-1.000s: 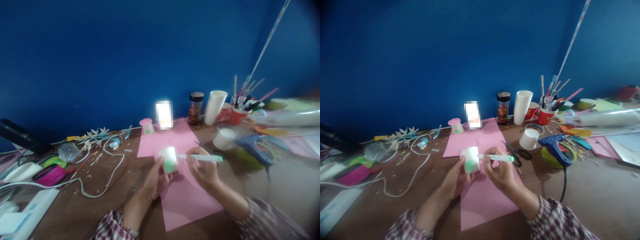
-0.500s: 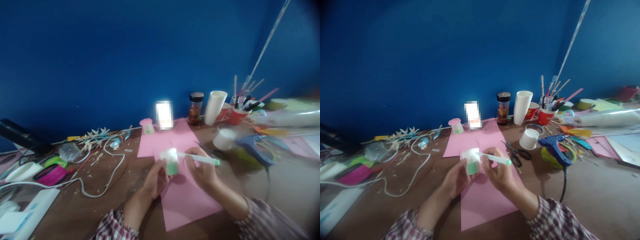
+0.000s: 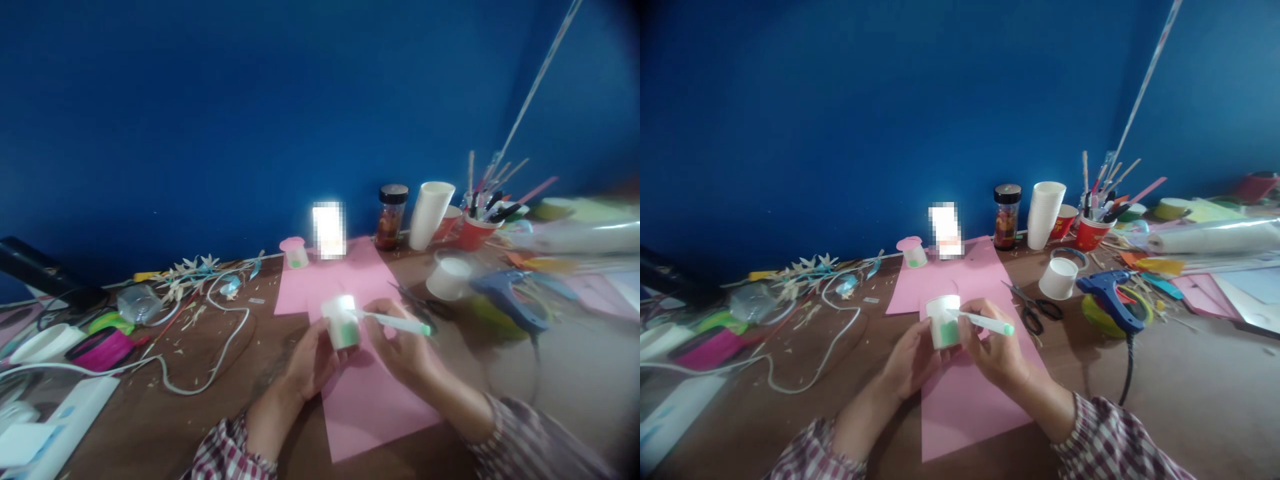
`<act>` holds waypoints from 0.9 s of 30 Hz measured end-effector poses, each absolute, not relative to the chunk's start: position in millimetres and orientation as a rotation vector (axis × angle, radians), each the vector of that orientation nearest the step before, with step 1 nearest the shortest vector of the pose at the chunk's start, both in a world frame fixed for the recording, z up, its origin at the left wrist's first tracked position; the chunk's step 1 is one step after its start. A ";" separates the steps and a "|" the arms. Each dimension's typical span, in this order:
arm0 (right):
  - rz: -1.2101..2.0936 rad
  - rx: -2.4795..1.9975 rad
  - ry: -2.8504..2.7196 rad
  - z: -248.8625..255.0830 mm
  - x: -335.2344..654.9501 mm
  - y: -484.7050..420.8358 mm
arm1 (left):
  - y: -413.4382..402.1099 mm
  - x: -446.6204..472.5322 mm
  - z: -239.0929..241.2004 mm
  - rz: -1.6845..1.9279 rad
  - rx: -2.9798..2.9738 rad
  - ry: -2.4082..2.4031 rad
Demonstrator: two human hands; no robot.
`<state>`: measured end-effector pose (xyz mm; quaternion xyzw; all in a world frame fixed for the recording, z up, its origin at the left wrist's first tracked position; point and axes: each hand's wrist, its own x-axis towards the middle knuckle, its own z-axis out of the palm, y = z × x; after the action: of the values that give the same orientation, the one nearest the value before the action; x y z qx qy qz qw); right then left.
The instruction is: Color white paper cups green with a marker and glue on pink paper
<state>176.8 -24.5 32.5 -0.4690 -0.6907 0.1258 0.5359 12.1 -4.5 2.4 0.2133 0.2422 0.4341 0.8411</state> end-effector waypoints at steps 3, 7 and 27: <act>0.248 -1.114 -1.677 31.0 176.5 -25.5 | -5.5 11.4 1.3 0.900 0.517 0.525; 0.210 -1.078 -1.650 28.1 175.9 -23.8 | -5.7 11.2 -2.8 0.928 0.576 0.563; 0.177 -1.119 -1.609 23.6 177.9 -17.9 | -5.2 11.4 -8.0 0.973 0.645 0.645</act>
<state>177.9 -17.9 23.6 -0.4735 -0.6809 0.0750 0.5536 11.4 -5.2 -8.0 0.2989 0.2990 0.4513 0.7859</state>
